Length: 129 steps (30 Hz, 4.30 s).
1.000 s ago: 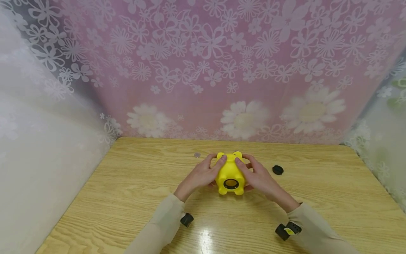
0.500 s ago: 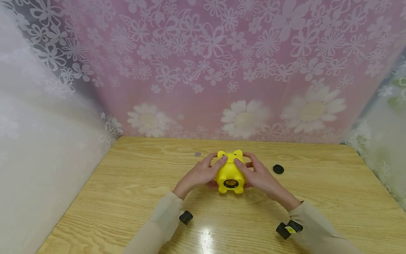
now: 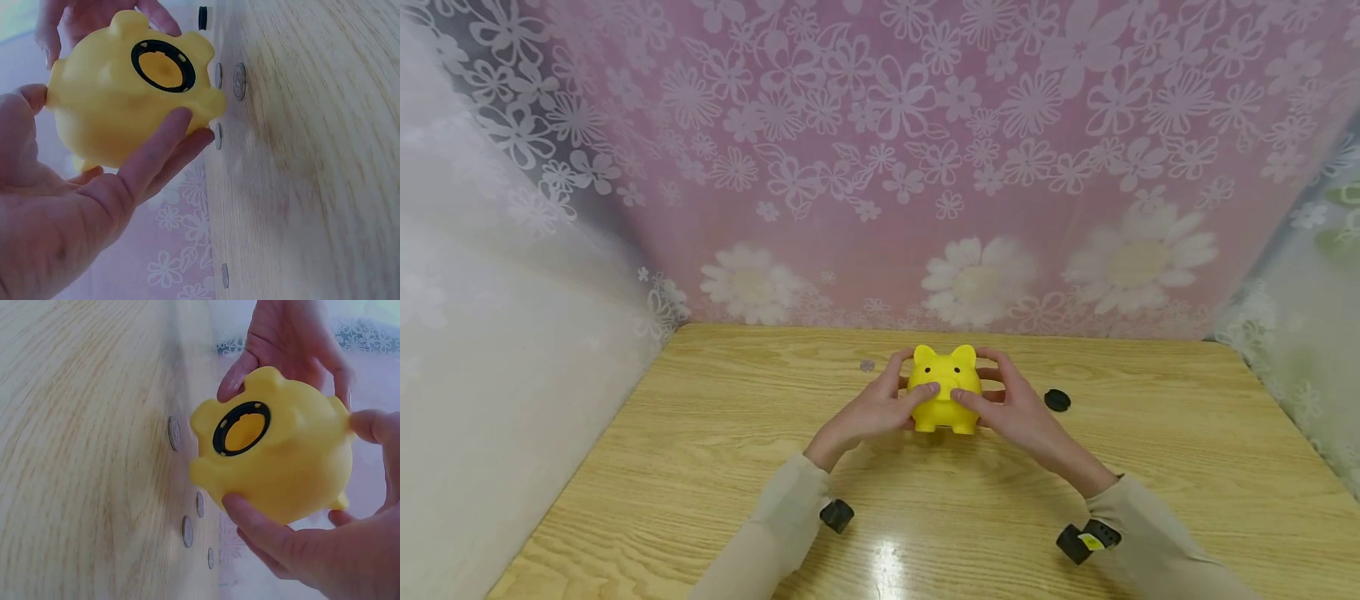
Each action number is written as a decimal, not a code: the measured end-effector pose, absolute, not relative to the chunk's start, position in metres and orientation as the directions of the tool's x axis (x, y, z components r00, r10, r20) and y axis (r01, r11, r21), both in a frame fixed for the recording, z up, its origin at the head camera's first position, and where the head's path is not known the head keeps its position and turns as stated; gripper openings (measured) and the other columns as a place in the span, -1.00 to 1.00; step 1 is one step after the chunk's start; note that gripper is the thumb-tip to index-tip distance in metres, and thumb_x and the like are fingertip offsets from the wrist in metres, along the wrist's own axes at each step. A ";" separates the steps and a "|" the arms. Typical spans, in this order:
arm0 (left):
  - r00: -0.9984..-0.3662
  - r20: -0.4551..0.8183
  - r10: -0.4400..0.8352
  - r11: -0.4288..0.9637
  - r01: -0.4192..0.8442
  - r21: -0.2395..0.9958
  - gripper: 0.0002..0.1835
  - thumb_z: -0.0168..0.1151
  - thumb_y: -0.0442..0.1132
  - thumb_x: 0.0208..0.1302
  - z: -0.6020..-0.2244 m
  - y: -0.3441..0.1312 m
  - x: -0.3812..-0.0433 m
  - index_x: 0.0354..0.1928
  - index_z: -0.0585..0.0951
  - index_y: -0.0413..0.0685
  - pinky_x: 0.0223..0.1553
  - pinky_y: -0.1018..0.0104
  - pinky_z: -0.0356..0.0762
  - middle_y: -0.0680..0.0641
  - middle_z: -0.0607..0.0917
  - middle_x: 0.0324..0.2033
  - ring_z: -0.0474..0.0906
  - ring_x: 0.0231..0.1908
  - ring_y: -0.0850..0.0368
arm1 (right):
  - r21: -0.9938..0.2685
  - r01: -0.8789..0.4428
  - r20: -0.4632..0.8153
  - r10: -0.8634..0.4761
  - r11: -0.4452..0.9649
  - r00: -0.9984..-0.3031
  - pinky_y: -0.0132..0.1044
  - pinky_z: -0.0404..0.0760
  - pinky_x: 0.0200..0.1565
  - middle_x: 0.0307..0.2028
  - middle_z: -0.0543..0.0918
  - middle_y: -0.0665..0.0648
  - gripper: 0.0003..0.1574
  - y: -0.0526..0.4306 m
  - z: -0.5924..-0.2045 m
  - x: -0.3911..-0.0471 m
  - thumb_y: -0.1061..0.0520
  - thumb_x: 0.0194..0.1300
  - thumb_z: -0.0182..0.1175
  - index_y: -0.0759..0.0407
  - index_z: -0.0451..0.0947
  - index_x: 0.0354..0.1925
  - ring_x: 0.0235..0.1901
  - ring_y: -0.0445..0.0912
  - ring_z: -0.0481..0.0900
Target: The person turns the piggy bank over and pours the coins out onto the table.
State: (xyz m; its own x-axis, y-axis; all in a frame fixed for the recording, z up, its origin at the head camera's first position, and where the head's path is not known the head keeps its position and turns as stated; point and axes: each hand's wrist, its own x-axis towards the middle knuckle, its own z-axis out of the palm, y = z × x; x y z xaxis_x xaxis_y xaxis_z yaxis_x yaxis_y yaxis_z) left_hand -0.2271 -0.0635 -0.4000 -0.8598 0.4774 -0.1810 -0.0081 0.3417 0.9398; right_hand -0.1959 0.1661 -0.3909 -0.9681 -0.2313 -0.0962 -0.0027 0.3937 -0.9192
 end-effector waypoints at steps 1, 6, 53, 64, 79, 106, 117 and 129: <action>-0.860 -0.168 0.482 0.338 0.006 0.941 -0.15 0.15 0.18 0.48 -0.400 -0.064 -0.227 0.61 -0.06 0.27 0.07 -0.05 0.71 -0.29 0.37 0.43 0.67 0.11 -0.09 | -0.917 -0.017 -0.083 -0.231 0.398 -0.969 0.09 0.71 0.09 0.49 0.21 0.37 0.05 0.167 -0.391 -0.196 -0.20 0.39 0.31 -0.04 -0.04 0.58 0.34 0.37 0.44; -0.852 -0.085 0.516 0.304 0.090 0.948 -0.16 0.22 -0.02 0.46 -0.397 -0.065 -0.225 0.58 -0.06 0.27 0.11 0.00 0.69 -0.21 0.17 0.55 0.58 0.21 -0.20 | -0.910 -0.126 0.024 -0.253 0.394 -0.967 0.11 0.71 0.10 0.49 0.19 0.34 0.04 0.170 -0.395 -0.195 -0.06 0.30 0.43 0.00 0.06 0.52 0.40 0.43 0.34; -0.461 0.716 0.524 0.326 0.885 0.331 -0.36 0.47 -0.47 0.05 -0.399 -0.066 -0.223 -0.05 0.18 -0.04 0.35 0.07 0.53 -0.34 -0.02 0.54 0.24 0.49 -0.28 | 0.073 -0.892 0.870 -0.465 0.446 -0.162 -0.16 0.30 0.46 0.30 0.22 0.60 -0.69 0.164 -0.411 -0.206 0.09 0.56 0.09 0.33 0.35 0.01 0.57 0.19 0.15; -0.485 0.702 0.522 0.343 0.873 0.348 -0.35 0.48 -0.46 0.04 -0.403 -0.065 -0.224 -0.05 0.18 -0.05 0.35 0.07 0.53 -0.34 -0.01 0.55 0.22 0.50 -0.27 | 0.056 -0.886 0.862 -0.471 0.460 -0.190 -0.23 0.31 0.46 0.31 0.24 0.61 -0.66 0.165 -0.411 -0.207 0.08 0.54 0.12 0.34 0.35 0.03 0.48 0.33 0.27; -0.718 0.439 0.540 0.267 0.641 0.720 -0.21 0.49 -0.34 0.06 -0.408 -0.073 -0.220 0.21 0.17 0.03 0.14 0.03 0.68 0.01 0.04 0.62 0.34 0.46 -0.10 | -0.115 -0.865 0.786 -0.488 0.489 -0.380 -0.56 0.21 0.44 0.38 0.34 0.52 -0.21 0.172 -0.412 -0.205 -0.19 0.44 0.09 0.41 0.37 0.32 0.28 0.29 0.47; -0.834 0.171 0.525 0.423 0.430 0.797 -0.14 0.13 0.30 0.43 -0.415 -0.074 -0.226 0.56 -0.01 0.19 -0.21 0.39 0.70 -0.27 0.58 0.31 0.74 -0.28 0.29 | -0.637 -0.461 0.355 -0.295 0.618 -0.887 -0.17 0.71 -0.18 0.26 0.51 0.27 0.00 0.162 -0.405 -0.195 -0.07 0.39 0.31 0.05 0.04 0.59 -0.04 0.04 0.61; -0.851 0.114 0.512 0.480 0.394 0.784 -0.16 -0.09 0.42 0.46 -0.414 -0.073 -0.226 0.57 0.02 0.16 -0.14 0.35 0.68 -0.23 0.68 0.19 0.73 -0.24 0.26 | -0.673 -0.340 0.232 -0.248 0.657 -0.940 -0.29 0.66 -0.27 0.18 0.57 0.31 -0.06 0.161 -0.403 -0.196 -0.25 0.44 0.21 -0.03 0.07 0.58 -0.13 0.02 0.60; -0.860 0.008 0.510 0.477 0.291 0.829 -0.20 -0.20 0.40 0.51 -0.412 -0.068 -0.226 0.59 0.06 0.14 -0.30 0.34 0.71 -0.19 0.78 -0.09 0.77 -0.35 0.04 | -0.683 -0.249 0.144 -0.208 0.687 -0.968 -0.26 0.64 -0.25 0.08 0.69 0.31 -0.12 0.161 -0.400 -0.197 -0.37 0.50 0.04 0.01 0.16 0.55 -0.21 -0.04 0.66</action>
